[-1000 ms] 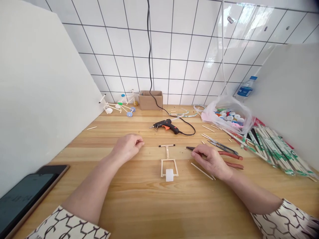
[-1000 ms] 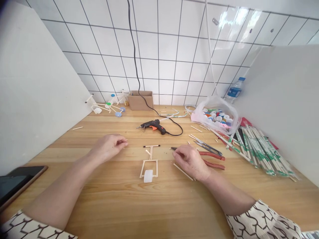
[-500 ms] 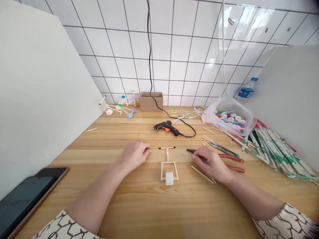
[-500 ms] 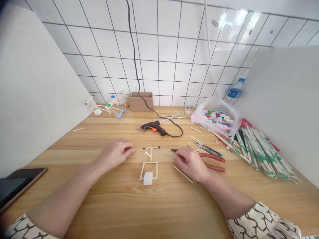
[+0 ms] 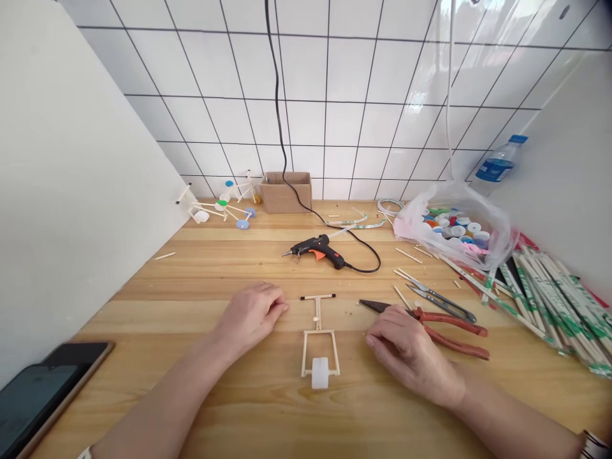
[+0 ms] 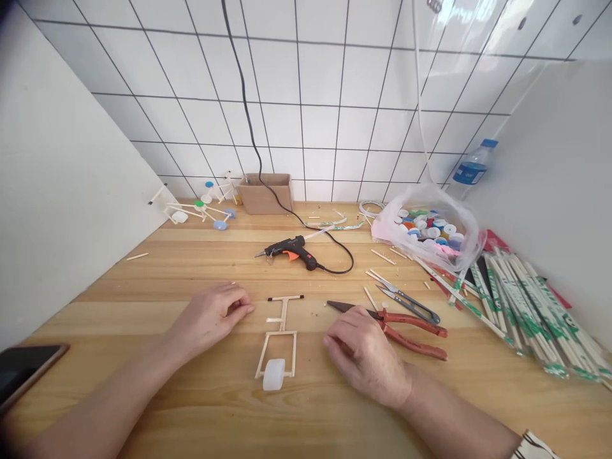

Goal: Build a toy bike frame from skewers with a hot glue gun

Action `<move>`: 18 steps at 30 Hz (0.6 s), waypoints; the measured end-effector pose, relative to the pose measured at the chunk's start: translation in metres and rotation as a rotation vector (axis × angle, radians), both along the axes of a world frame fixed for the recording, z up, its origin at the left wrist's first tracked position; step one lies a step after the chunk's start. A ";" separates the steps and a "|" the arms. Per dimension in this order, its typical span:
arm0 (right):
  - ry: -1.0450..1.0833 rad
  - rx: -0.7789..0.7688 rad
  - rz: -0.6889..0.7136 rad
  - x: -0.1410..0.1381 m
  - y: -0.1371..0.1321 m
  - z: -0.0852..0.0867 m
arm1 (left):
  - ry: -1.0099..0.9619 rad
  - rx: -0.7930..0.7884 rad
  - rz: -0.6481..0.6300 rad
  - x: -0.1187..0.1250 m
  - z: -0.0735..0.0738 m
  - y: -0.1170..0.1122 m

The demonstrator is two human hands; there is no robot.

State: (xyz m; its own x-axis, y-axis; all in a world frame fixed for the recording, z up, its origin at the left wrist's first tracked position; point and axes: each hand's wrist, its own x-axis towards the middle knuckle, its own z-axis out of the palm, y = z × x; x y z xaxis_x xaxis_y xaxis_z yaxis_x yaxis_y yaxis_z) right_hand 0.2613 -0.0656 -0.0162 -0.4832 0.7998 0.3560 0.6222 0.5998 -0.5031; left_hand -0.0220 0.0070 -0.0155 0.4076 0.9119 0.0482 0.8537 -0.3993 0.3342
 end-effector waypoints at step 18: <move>0.014 -0.026 -0.055 0.002 0.002 0.009 | 0.014 -0.020 -0.031 0.002 0.009 -0.004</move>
State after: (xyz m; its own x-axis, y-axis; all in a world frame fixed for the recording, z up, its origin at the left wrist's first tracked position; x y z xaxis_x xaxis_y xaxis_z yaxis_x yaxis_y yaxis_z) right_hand 0.2631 -0.0641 -0.0068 -0.4331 0.8345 0.3407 0.6470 0.5510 -0.5271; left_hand -0.0196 0.0027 -0.0068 0.4362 0.8995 0.0245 0.8457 -0.4191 0.3305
